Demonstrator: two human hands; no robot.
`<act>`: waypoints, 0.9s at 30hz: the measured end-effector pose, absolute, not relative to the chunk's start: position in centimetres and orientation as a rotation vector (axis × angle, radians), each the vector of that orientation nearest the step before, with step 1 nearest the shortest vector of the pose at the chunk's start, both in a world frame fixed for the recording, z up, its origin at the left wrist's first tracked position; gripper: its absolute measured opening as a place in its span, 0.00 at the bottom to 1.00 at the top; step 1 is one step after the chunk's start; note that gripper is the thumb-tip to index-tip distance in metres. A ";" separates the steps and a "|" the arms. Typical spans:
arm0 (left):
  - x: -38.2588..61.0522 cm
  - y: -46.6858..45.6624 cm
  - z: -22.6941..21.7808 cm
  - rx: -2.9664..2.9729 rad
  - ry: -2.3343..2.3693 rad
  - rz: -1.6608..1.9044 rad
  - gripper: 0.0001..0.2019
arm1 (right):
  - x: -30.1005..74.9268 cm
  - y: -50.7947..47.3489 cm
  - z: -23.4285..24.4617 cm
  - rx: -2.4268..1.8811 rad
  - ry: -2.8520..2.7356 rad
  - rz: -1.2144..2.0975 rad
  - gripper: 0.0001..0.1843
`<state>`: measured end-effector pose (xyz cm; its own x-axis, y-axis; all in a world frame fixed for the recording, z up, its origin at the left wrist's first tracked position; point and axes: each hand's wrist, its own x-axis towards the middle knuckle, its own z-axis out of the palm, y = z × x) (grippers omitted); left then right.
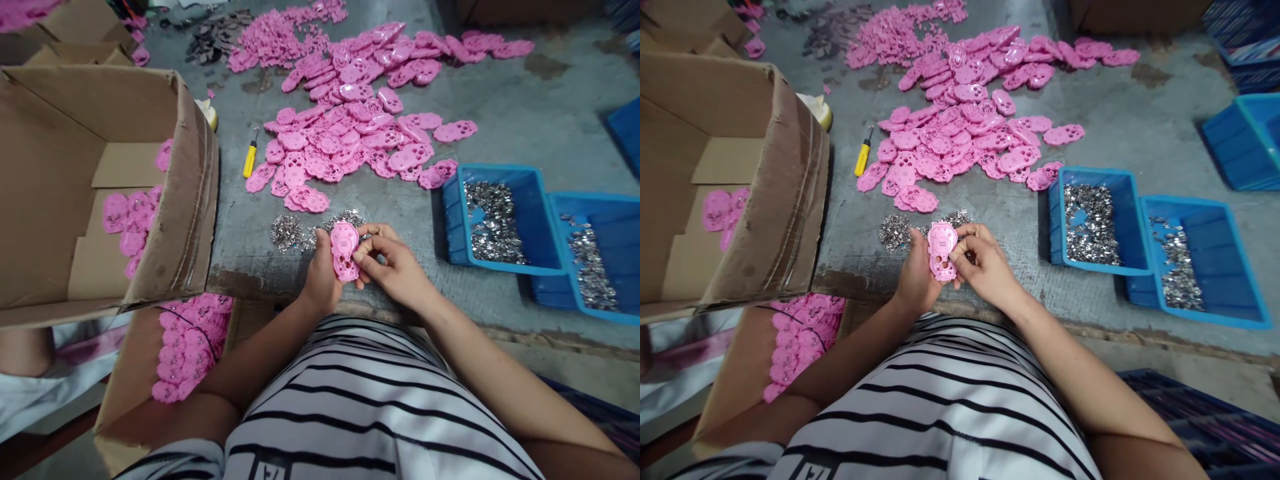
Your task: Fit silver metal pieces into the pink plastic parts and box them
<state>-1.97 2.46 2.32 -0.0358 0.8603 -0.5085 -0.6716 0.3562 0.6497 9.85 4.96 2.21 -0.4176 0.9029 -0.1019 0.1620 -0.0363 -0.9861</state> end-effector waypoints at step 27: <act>-1.2 2.6 2.1 0.069 0.978 1.344 0.20 | 9.8 4.9 1.6 -1.176 -1.464 1.473 0.14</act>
